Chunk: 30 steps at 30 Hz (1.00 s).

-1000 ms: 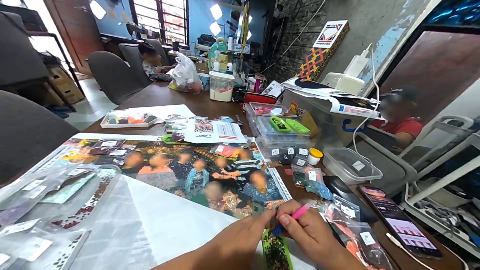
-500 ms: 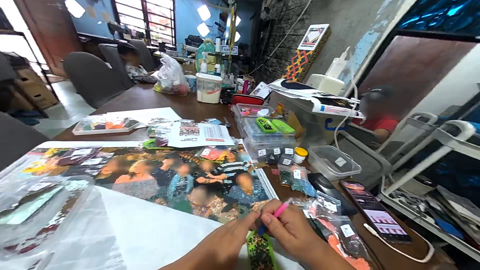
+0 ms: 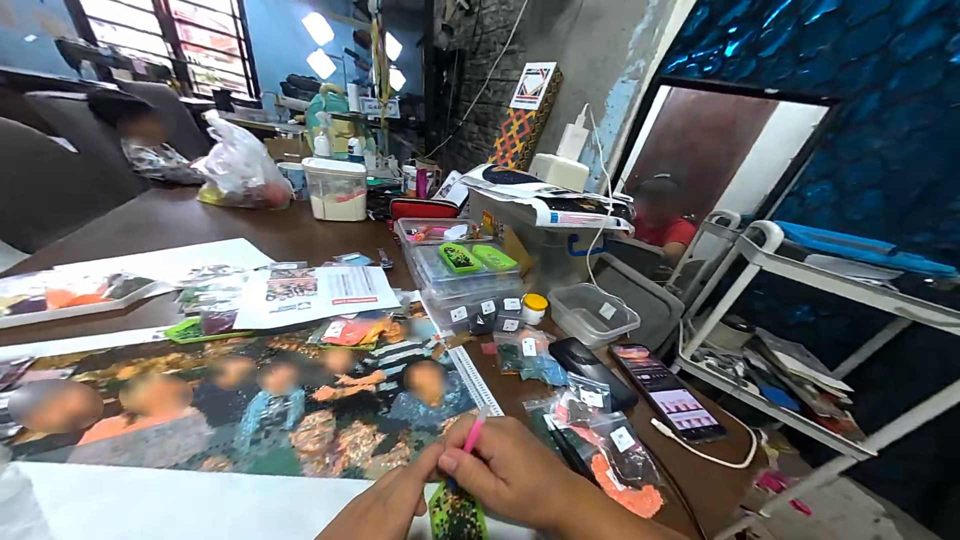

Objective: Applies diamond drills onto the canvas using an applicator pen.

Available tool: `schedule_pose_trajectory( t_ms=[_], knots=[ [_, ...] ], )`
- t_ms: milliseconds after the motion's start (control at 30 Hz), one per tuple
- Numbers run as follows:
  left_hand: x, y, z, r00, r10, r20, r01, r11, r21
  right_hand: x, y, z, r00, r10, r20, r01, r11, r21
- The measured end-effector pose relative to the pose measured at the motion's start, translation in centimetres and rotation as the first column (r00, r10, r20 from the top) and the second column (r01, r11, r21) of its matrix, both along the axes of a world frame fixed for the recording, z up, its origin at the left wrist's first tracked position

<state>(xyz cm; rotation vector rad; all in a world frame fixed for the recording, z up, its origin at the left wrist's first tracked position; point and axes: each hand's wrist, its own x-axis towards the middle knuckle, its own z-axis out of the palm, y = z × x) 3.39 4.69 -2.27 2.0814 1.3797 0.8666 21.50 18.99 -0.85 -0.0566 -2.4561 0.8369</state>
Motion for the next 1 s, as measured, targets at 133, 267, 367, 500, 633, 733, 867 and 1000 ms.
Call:
schedule_pose_trajectory(
  t_ms=[133, 267, 367, 500, 633, 733, 867, 1000],
  knots=[
    [0.0, -0.2, 0.1, 1.000, 0.003, 0.027, -0.003, 1.000, -0.017, -0.1, 0.2, -0.6, 0.999, 0.006, -0.037, -0.005, 1.000, 0.023],
    [0.5, -0.4, 0.6, 0.998, 0.024, 0.052, -0.024, 1.000, -0.001, -0.1, 0.4, -1.0, 0.998, -0.005, -0.066, 0.007, 1.000, 0.030],
    [0.6, -0.2, 0.9, 0.999, 0.027, 0.042, -0.026, 0.999, -0.022, 0.0, 0.0, -0.7, 0.999, -0.036, -0.038, 0.036, 0.999, 0.005],
    [0.5, -0.2, 0.6, 0.998, 0.035, 0.042, -0.035, 0.999, 0.003, 0.0, -0.7, 0.2, 0.997, -0.072, 0.011, 0.072, 0.997, -0.007],
    [0.9, -0.2, -0.1, 0.997, 0.059, 0.054, -0.062, 0.996, 0.059, 0.3, -0.5, 0.4, 0.999, -0.046, 0.010, 0.047, 0.998, -0.039],
    [1.0, 0.1, -0.5, 0.997, 0.046, 0.058, -0.051, 0.995, 0.091, 0.5, -0.1, 0.4, 0.999, -0.041, 0.014, 0.042, 0.996, -0.075],
    [1.1, 0.1, -0.4, 0.998, 0.051, 0.039, -0.054, 0.994, 0.091, 0.7, 0.0, 0.4, 0.997, -0.076, 0.024, 0.079, 0.978, -0.193],
    [1.2, 0.1, 0.3, 0.999, 0.040, 0.034, -0.041, 0.998, 0.042, 0.7, 0.2, 0.2, 0.994, -0.110, -0.005, 0.102, 0.937, -0.334]
  ],
)
